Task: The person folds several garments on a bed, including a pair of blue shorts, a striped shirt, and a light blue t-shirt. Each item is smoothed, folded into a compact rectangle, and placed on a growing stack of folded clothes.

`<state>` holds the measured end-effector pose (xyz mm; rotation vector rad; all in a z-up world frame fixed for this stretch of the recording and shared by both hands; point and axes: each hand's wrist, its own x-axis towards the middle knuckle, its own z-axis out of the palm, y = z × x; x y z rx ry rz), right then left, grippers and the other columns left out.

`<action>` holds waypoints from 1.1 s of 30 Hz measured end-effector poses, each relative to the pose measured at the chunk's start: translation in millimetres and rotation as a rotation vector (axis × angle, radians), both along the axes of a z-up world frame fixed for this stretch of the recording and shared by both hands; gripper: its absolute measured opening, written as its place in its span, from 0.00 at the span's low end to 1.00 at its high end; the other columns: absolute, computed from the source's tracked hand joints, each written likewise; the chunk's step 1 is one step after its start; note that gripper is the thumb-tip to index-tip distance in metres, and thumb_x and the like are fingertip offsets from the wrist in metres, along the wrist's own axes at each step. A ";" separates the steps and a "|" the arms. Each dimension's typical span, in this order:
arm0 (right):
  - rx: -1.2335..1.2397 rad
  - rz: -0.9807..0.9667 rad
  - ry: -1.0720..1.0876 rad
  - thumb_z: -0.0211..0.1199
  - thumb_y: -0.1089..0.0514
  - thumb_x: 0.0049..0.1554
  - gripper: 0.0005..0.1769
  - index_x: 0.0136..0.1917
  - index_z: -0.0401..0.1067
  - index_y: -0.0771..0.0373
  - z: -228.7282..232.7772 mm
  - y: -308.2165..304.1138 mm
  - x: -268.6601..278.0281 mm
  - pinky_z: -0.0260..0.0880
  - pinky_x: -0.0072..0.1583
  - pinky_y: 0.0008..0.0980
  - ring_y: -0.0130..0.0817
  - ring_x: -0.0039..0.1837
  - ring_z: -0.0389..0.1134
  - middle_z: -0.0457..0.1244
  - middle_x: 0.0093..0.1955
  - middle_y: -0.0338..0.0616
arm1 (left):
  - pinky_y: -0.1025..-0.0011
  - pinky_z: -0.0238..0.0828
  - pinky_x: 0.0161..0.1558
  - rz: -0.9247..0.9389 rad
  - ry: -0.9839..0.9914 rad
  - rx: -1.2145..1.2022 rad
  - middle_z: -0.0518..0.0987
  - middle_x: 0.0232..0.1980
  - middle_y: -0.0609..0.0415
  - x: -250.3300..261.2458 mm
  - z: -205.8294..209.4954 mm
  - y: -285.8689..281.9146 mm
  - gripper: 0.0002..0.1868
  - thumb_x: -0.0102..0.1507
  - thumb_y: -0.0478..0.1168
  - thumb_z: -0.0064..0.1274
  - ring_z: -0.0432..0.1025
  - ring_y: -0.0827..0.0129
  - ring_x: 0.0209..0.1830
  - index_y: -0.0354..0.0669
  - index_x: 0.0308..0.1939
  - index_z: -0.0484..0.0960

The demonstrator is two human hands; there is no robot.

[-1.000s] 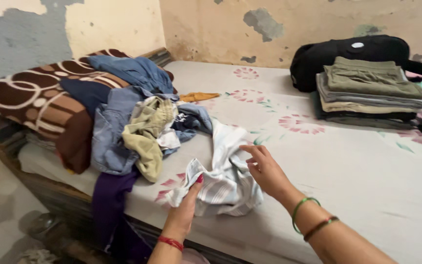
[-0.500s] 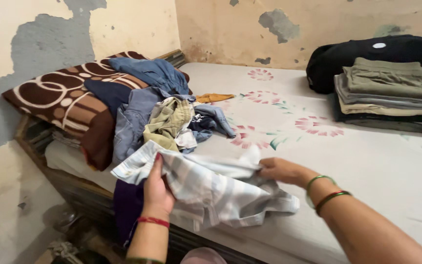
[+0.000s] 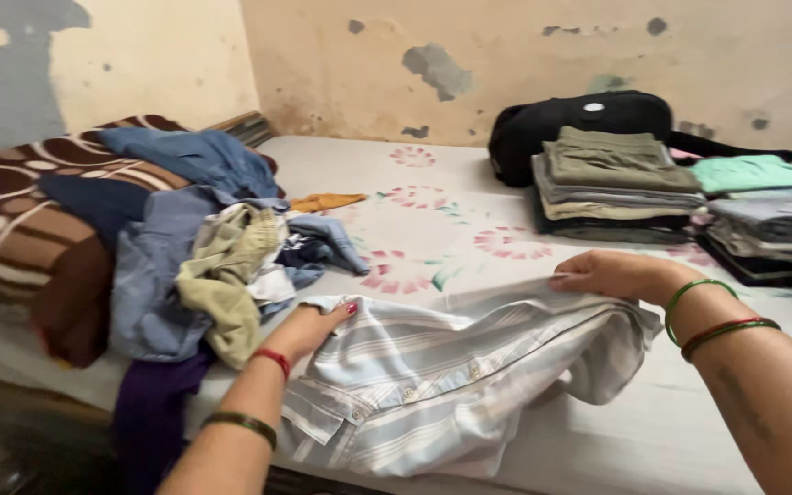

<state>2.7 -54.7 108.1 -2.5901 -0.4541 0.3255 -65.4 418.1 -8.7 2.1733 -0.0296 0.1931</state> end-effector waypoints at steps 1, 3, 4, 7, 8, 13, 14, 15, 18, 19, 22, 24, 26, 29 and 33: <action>0.043 -0.020 -0.001 0.62 0.38 0.57 0.28 0.62 0.79 0.56 -5.1 -13.2 8.8 0.66 0.64 0.36 0.35 0.61 0.71 0.75 0.58 0.42 | 0.70 0.71 0.51 -0.064 0.005 0.081 0.86 0.50 0.50 6.5 6.3 -2.0 0.22 0.62 0.49 0.59 0.77 0.68 0.46 0.38 0.54 0.83; -0.058 -0.094 -0.174 0.59 0.38 0.60 0.25 0.61 0.78 0.55 -16.4 -39.8 29.1 0.67 0.63 0.39 0.42 0.58 0.72 0.74 0.56 0.47 | 0.69 0.73 0.49 -0.188 0.012 0.242 0.89 0.45 0.50 20.3 18.5 -8.1 0.21 0.56 0.46 0.61 0.80 0.68 0.43 0.41 0.51 0.86; -0.110 -0.129 -0.260 0.58 0.39 0.61 0.24 0.61 0.77 0.55 -23.5 -52.0 38.9 0.68 0.62 0.40 0.45 0.56 0.72 0.73 0.54 0.49 | 0.68 0.74 0.49 -0.185 0.018 0.288 0.89 0.44 0.49 25.9 23.6 -12.0 0.20 0.57 0.46 0.62 0.80 0.67 0.42 0.40 0.50 0.87; -0.352 -0.062 -0.511 0.60 0.45 0.60 0.17 0.55 0.79 0.56 -49.7 -75.1 63.3 0.70 0.60 0.43 0.50 0.57 0.72 0.72 0.53 0.51 | 0.65 0.75 0.48 -0.130 0.052 0.493 0.88 0.42 0.46 36.1 36.3 -24.3 0.20 0.58 0.48 0.65 0.80 0.63 0.40 0.38 0.48 0.88; -0.374 -0.032 -0.480 0.61 0.48 0.59 0.16 0.55 0.79 0.56 -57.8 -79.4 68.5 0.71 0.60 0.43 0.49 0.56 0.72 0.72 0.52 0.50 | 0.64 0.74 0.49 -0.085 0.075 0.604 0.86 0.44 0.46 37.0 39.0 -30.0 0.21 0.59 0.50 0.65 0.79 0.61 0.41 0.40 0.49 0.88; -0.304 0.028 -0.129 0.69 0.54 0.53 0.19 0.58 0.77 0.55 -92.3 -78.6 50.1 0.73 0.59 0.40 0.40 0.57 0.73 0.72 0.57 0.41 | 0.62 0.79 0.43 -0.337 0.215 0.549 0.82 0.53 0.47 18.4 25.2 -59.6 0.27 0.57 0.45 0.58 0.78 0.52 0.48 0.43 0.59 0.79; -0.273 -0.019 -0.003 0.69 0.53 0.53 0.22 0.61 0.75 0.54 -95.2 -76.0 40.5 0.75 0.58 0.41 0.41 0.57 0.74 0.71 0.59 0.42 | 0.66 0.80 0.43 -0.672 0.023 0.657 0.78 0.59 0.48 13.5 21.3 -64.3 0.34 0.49 0.41 0.61 0.76 0.57 0.53 0.41 0.60 0.76; -0.242 -0.066 0.124 0.69 0.52 0.53 0.25 0.64 0.73 0.53 -96.7 -73.3 30.1 0.77 0.57 0.41 0.41 0.57 0.75 0.71 0.61 0.42 | 0.61 0.82 0.42 -0.535 0.246 0.461 0.77 0.61 0.51 6.1 14.9 -69.7 0.32 0.52 0.45 0.60 0.74 0.58 0.56 0.45 0.61 0.75; -0.252 -0.179 0.337 0.72 0.50 0.53 0.37 0.73 0.62 0.49 -96.9 -66.0 0.8 0.79 0.55 0.41 0.44 0.58 0.74 0.67 0.65 0.46 | 0.57 0.81 0.43 -0.302 0.503 0.224 0.76 0.62 0.52 -18.7 -5.0 -86.9 0.30 0.56 0.53 0.62 0.72 0.60 0.60 0.49 0.61 0.77; -0.275 -0.214 0.382 0.74 0.49 0.53 0.41 0.76 0.58 0.47 -98.0 -64.4 -8.0 0.79 0.54 0.41 0.45 0.59 0.74 0.66 0.67 0.47 | 0.63 0.76 0.46 -0.367 0.338 0.382 0.79 0.59 0.49 -26.9 -9.6 -87.4 0.32 0.54 0.55 0.66 0.74 0.59 0.57 0.45 0.58 0.80; -0.156 -0.263 0.471 0.76 0.54 0.50 0.49 0.77 0.53 0.48 -102.9 -60.5 -23.1 0.79 0.52 0.43 0.48 0.59 0.75 0.60 0.68 0.44 | 0.64 0.76 0.42 -0.310 0.404 0.674 0.84 0.50 0.44 -34.2 -18.9 -94.9 0.33 0.51 0.57 0.69 0.81 0.55 0.47 0.38 0.52 0.83; -0.236 -0.226 0.465 0.76 0.52 0.51 0.43 0.75 0.58 0.52 -106.3 -64.3 -24.7 0.80 0.49 0.37 0.47 0.55 0.75 0.64 0.65 0.48 | 0.63 0.78 0.39 -0.297 0.447 0.747 0.85 0.45 0.44 -29.4 -22.9 -98.5 0.31 0.51 0.56 0.69 0.82 0.55 0.42 0.37 0.49 0.84; -0.245 -0.140 0.483 0.74 0.49 0.52 0.37 0.71 0.65 0.55 -109.5 -72.3 -17.4 0.78 0.45 0.33 0.43 0.51 0.73 0.68 0.59 0.49 | 0.63 0.76 0.39 -0.390 0.296 0.753 0.85 0.42 0.45 -15.9 -24.6 -99.6 0.28 0.51 0.54 0.70 0.81 0.58 0.38 0.38 0.46 0.86; -0.175 -0.056 0.499 0.71 0.44 0.53 0.29 0.65 0.74 0.55 -118.7 -86.5 1.7 0.74 0.44 0.33 0.35 0.46 0.70 0.71 0.52 0.44 | 0.56 0.78 0.39 -0.306 0.521 0.630 0.86 0.42 0.43 14.8 -21.8 -93.5 0.24 0.52 0.49 0.65 0.81 0.52 0.37 0.37 0.46 0.86; -0.223 -0.144 0.091 0.68 0.42 0.55 0.27 0.64 0.74 0.55 -114.2 -96.2 43.8 0.74 0.50 0.37 0.38 0.47 0.74 0.72 0.49 0.42 | 0.58 0.77 0.47 -0.160 0.220 0.754 0.85 0.47 0.40 80.6 10.3 -97.5 0.19 0.56 0.46 0.60 0.80 0.51 0.46 0.41 0.47 0.87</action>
